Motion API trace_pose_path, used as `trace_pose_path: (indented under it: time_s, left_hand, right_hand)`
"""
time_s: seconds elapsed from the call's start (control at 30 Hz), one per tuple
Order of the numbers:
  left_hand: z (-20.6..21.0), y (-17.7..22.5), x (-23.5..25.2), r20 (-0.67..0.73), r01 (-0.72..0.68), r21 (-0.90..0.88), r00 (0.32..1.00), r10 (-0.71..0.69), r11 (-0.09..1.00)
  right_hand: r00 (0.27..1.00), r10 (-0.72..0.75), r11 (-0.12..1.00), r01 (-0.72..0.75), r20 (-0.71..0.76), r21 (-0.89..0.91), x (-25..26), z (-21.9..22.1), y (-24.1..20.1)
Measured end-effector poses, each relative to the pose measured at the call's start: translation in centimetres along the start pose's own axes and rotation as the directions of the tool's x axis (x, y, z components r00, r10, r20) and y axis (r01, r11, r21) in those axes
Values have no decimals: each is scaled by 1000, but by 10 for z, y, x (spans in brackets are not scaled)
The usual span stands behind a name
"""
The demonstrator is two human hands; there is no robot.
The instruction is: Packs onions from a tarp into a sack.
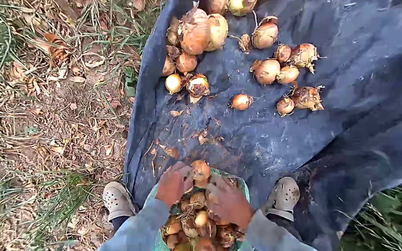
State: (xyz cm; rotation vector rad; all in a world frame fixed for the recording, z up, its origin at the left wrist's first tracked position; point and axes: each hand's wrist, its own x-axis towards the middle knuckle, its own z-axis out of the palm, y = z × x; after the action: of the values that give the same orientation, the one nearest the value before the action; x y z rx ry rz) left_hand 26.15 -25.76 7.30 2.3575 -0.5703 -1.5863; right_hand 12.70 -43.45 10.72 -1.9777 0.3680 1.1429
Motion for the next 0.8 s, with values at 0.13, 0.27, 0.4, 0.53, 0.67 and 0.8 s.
trace_pose_path:
  time_s: [0.13,0.27,0.4,0.53,0.67,0.8]
  left_hand:
    - [-81,36,70,-527,-8,-36,850,-13,999]
    - [-127,92,165,-570,221,-91,788,-233,971]
    - [-123,101,187,-513,302,-42,812,-280,952]
    - [-96,70,120,-623,-30,-148,779,-70,988]
    - [6,21,-16,-502,-80,-395,853,-142,915]
    - [128,-29,-148,14,274,-372,957,-290,887]
  right_hand:
    - [794,134,972,-222,-594,-78,64,-107,43]
    - [805,130,941,-284,-579,-184,141,-176,64]
    - [754,187,980,-187,-629,67,111,-143,40]
    - [957,69,995,-48,-280,82,36,-31,-1]
    - [983,171,984,-167,-72,57,71,3,-9]
    - [983,179,983,-177,-40,52,107,16,-15]
